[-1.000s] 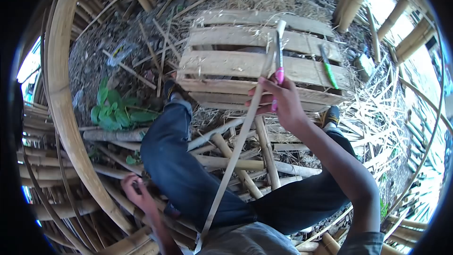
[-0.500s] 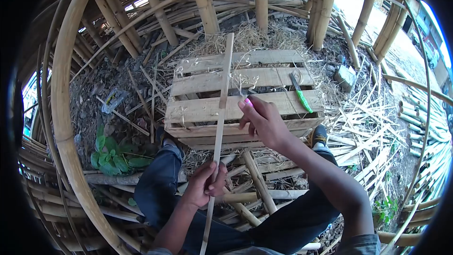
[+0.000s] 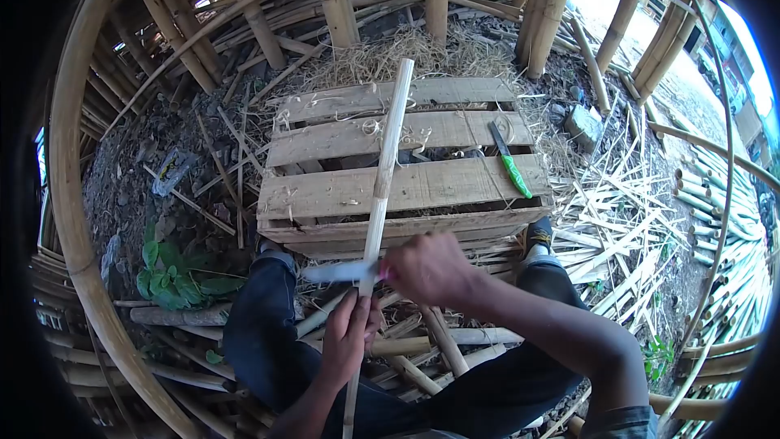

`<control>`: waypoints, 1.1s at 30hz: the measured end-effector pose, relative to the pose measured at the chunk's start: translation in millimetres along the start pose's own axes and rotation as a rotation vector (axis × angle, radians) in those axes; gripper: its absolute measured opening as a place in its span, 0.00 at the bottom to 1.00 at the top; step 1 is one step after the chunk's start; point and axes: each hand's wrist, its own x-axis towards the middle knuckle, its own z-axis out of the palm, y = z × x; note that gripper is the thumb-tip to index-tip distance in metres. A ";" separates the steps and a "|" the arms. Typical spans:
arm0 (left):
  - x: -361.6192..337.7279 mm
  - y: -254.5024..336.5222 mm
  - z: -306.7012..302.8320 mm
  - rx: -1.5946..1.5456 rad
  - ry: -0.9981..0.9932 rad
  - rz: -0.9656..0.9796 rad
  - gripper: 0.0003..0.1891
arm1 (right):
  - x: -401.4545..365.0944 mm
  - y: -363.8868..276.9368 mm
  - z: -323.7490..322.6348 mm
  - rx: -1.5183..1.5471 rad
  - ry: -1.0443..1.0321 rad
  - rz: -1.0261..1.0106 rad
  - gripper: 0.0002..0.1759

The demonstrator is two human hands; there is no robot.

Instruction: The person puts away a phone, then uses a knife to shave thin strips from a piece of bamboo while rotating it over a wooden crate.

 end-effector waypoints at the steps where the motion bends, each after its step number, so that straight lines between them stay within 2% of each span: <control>1: -1.5 -1.1 -0.1 0.033 0.010 0.014 0.12 | 6.9 10.7 -2.7 -0.034 0.087 0.058 0.10; 3: -2.6 -2.6 -1.4 0.000 -0.017 0.026 0.12 | 26.0 48.9 -31.6 -0.044 0.215 0.220 0.11; 5: 1.6 -0.6 -4.2 -0.212 -0.123 -0.136 0.12 | 26.8 51.3 -33.2 -0.129 0.228 0.162 0.12; 7: 1.0 3.6 -3.2 -0.273 -0.153 -0.134 0.11 | 21.6 32.3 -12.8 0.060 0.060 0.291 0.12; 8: 1.0 -0.9 -2.7 -0.202 -0.103 -0.134 0.11 | 17.8 22.1 -2.2 0.083 0.164 0.052 0.11; 9: 1.1 -6.6 -2.7 -0.129 -0.054 -0.134 0.11 | 17.8 11.8 -3.9 -0.072 -0.065 0.067 0.11; 11: 0.6 -17.3 -1.5 -0.032 -0.021 -0.076 0.11 | 26.9 32.4 -5.3 -0.134 0.083 0.067 0.12; 13: -2.7 -20.7 0.8 0.087 -0.043 -0.020 0.11 | 46.5 80.3 -32.8 -0.219 0.194 0.492 0.14; 14: -3.6 -12.2 1.0 0.030 -0.080 -0.089 0.12 | 41.3 95.8 -38.0 -0.173 0.284 0.504 0.15; 15: -2.7 -9.1 1.2 0.029 -0.083 -0.077 0.12 | 37.8 108.1 -43.7 -0.131 0.376 0.512 0.16; 17: -1.6 -6.5 1.4 -0.185 -0.172 -0.193 0.12 | 20.5 96.8 -40.0 -0.085 0.382 0.382 0.14; 20: 0.6 -6.0 -3.9 -0.214 -0.180 -0.158 0.13 | 19.2 65.9 -33.0 0.018 0.317 0.353 0.13; 22: 0.1 -6.5 -7.0 -0.270 -0.172 -0.142 0.14 | 20.4 51.9 -34.3 0.248 0.251 0.280 0.11; 23: -0.5 -5.1 -7.1 -0.271 -0.171 -0.141 0.14 | 17.9 47.9 -33.7 0.247 0.250 0.278 0.11; 26: -0.2 -0.9 -5.0 -0.259 -0.165 -0.118 0.14 | 11.3 40.3 -28.1 -0.089 0.233 0.041 0.08; 29: -2.5 -3.8 -0.5 -0.222 -0.173 -0.121 0.14 | 11.2 34.9 -23.5 -0.102 0.192 -0.011 0.07; 31: -8.0 -4.7 4.1 -0.031 -0.087 -0.077 0.14 | 20.4 48.4 -32.2 -0.161 0.179 0.043 0.07; 33: -8.3 -6.7 3.9 0.003 -0.101 -0.046 0.14 | 30.1 77.9 -41.2 -0.208 0.416 0.082 0.07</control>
